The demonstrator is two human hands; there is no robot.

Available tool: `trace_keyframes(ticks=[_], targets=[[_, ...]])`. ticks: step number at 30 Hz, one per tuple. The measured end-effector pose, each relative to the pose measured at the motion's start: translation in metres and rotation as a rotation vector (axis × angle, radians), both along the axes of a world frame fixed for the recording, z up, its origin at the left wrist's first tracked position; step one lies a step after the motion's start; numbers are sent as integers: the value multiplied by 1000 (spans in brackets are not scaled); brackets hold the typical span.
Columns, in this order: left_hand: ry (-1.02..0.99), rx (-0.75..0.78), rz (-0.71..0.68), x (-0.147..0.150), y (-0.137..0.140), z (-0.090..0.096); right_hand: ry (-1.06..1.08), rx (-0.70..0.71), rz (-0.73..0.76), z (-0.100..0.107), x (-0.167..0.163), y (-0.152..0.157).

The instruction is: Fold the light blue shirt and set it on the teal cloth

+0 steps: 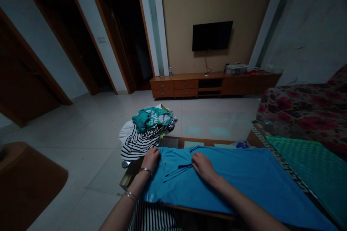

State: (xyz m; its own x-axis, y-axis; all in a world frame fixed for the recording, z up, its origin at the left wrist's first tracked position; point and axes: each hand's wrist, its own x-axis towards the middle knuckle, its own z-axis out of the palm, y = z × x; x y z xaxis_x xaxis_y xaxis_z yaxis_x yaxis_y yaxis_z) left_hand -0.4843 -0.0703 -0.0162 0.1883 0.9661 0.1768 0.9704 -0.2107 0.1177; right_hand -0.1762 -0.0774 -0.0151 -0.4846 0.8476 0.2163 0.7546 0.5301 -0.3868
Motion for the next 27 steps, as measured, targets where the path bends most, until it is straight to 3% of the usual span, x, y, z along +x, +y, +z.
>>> trace_keyframes(ticks=[4,8,15,22,27], targets=[[8,0,62,6,-9,5,-41,-24,-33,-3,8,-4],[-2,7,152,28,-36,15,9,-27,-46,-1,9,-7],[5,-207,140,71,-82,26,35,-38,-32,-1,-1,-9],[-4,-153,207,68,-83,21,-1,-74,-102,2,-8,-4],[-33,-49,219,59,-89,28,35,-50,-83,7,-8,-5]])
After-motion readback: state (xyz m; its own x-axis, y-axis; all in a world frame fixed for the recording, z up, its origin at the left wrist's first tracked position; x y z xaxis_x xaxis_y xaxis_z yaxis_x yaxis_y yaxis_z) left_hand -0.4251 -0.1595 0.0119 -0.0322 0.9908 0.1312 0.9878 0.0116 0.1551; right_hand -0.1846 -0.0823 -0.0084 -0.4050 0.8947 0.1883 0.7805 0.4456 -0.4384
